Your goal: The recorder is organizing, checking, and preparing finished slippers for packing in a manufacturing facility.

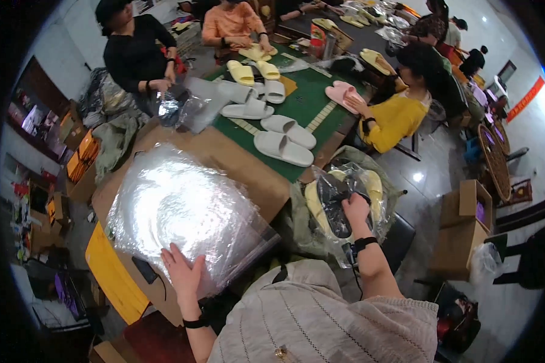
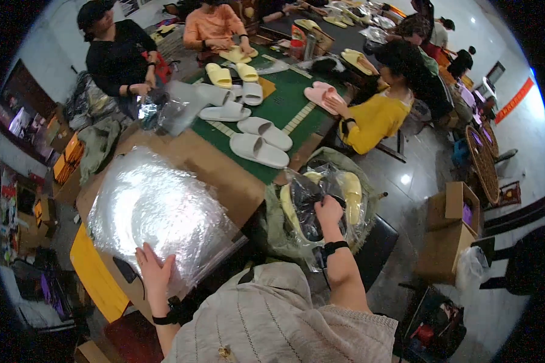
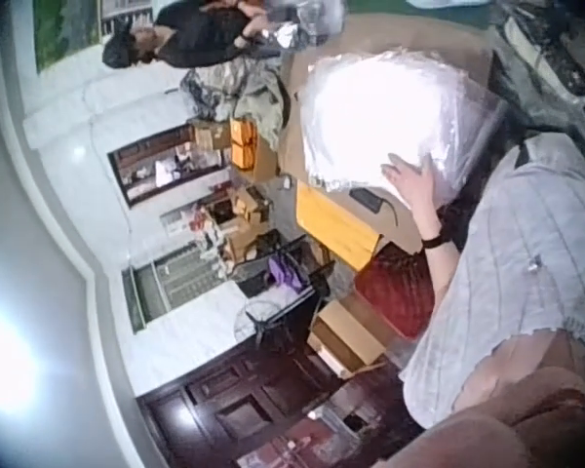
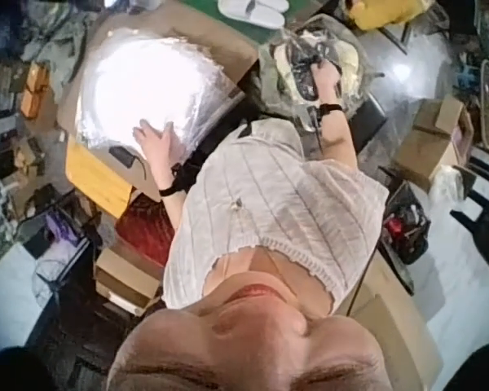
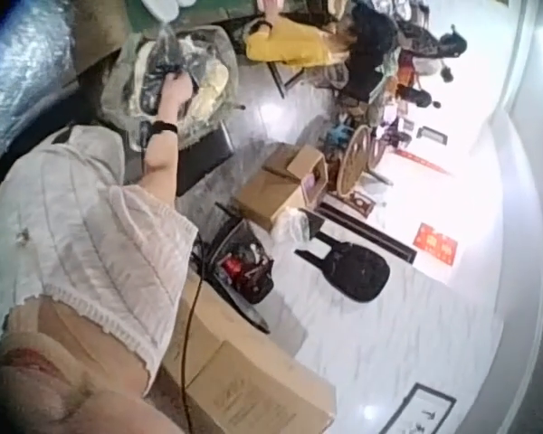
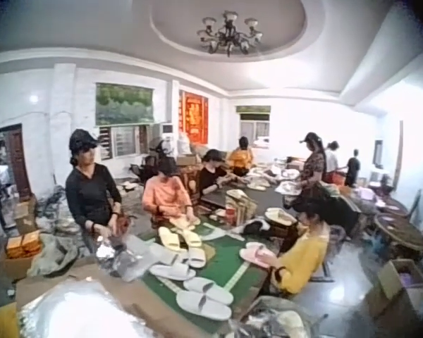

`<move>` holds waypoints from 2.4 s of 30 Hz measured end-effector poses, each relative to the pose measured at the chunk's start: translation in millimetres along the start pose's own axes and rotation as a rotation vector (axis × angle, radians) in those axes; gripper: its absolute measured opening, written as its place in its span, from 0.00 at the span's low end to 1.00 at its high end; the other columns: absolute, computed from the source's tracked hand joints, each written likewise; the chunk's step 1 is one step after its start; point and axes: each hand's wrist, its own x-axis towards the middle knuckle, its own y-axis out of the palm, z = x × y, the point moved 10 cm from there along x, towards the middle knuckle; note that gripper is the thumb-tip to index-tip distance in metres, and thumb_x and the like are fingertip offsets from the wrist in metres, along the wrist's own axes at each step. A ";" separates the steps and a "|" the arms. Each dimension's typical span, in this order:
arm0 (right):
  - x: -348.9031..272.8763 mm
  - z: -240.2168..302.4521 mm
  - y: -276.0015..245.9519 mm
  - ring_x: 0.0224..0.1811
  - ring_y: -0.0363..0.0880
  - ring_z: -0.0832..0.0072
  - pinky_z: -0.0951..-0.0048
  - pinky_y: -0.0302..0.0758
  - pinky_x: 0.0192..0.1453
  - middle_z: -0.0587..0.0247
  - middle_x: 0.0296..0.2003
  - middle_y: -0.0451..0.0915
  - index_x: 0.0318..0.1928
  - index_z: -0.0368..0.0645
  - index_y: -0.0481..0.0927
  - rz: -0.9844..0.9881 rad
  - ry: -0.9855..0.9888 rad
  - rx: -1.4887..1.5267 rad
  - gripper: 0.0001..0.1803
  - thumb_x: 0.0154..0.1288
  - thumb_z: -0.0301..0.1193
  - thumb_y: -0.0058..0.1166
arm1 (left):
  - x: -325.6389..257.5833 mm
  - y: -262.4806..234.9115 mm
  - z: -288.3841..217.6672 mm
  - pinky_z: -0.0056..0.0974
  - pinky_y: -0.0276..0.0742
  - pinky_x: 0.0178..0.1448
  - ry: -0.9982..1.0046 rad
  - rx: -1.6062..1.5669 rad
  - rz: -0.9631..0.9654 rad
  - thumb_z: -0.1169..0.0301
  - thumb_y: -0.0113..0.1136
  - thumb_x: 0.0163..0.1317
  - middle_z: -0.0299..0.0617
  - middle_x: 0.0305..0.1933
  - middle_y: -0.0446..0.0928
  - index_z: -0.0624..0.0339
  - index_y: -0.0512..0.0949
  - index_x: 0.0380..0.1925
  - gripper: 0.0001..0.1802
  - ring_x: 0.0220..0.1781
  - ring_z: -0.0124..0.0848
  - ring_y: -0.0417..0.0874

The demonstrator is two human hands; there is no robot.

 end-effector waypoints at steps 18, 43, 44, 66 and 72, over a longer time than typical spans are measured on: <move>109.4 -209.3 138.5 0.72 0.56 0.44 0.44 0.50 0.75 0.46 0.71 0.60 0.73 0.46 0.59 0.517 0.545 0.204 0.40 0.69 0.57 0.35 | 4.7 3.2 -5.0 0.52 0.46 0.78 -0.049 0.046 0.017 0.54 0.67 0.57 0.66 0.77 0.45 0.63 0.51 0.73 0.51 0.79 0.58 0.45; 186.8 202.5 21.5 0.43 0.82 0.57 0.58 0.79 0.43 0.56 0.38 0.83 0.38 0.47 0.86 0.203 -0.570 0.145 0.14 0.57 0.41 0.64 | 3.1 -17.0 5.4 0.50 0.54 0.76 -0.162 -0.017 -0.065 0.53 0.78 0.42 0.64 0.75 0.50 0.63 0.61 0.68 0.56 0.77 0.56 0.51; 191.1 223.8 45.4 0.45 0.81 0.57 0.58 0.78 0.48 0.55 0.40 0.82 0.39 0.45 0.85 0.235 -0.604 0.210 0.14 0.54 0.38 0.67 | 1.0 -14.1 10.2 0.51 0.54 0.76 -0.175 -0.007 -0.045 0.51 0.79 0.41 0.63 0.75 0.52 0.62 0.61 0.68 0.56 0.77 0.56 0.52; 145.5 245.2 205.5 0.47 0.80 0.48 0.52 0.77 0.51 0.41 0.40 0.81 0.38 0.33 0.82 0.429 -0.505 0.114 0.15 0.53 0.31 0.63 | 3.4 -18.2 4.7 0.52 0.53 0.77 -0.257 -0.051 -0.011 0.45 0.78 0.41 0.68 0.74 0.50 0.62 0.61 0.67 0.57 0.78 0.60 0.48; 31.7 197.1 213.8 0.46 0.80 0.50 0.54 0.77 0.52 0.46 0.44 0.80 0.39 0.37 0.83 0.384 -0.636 -0.110 0.16 0.54 0.36 0.62 | 6.3 -8.7 6.7 0.54 0.52 0.76 -0.196 -0.065 -0.030 0.42 0.75 0.41 0.71 0.73 0.50 0.63 0.61 0.67 0.58 0.77 0.63 0.47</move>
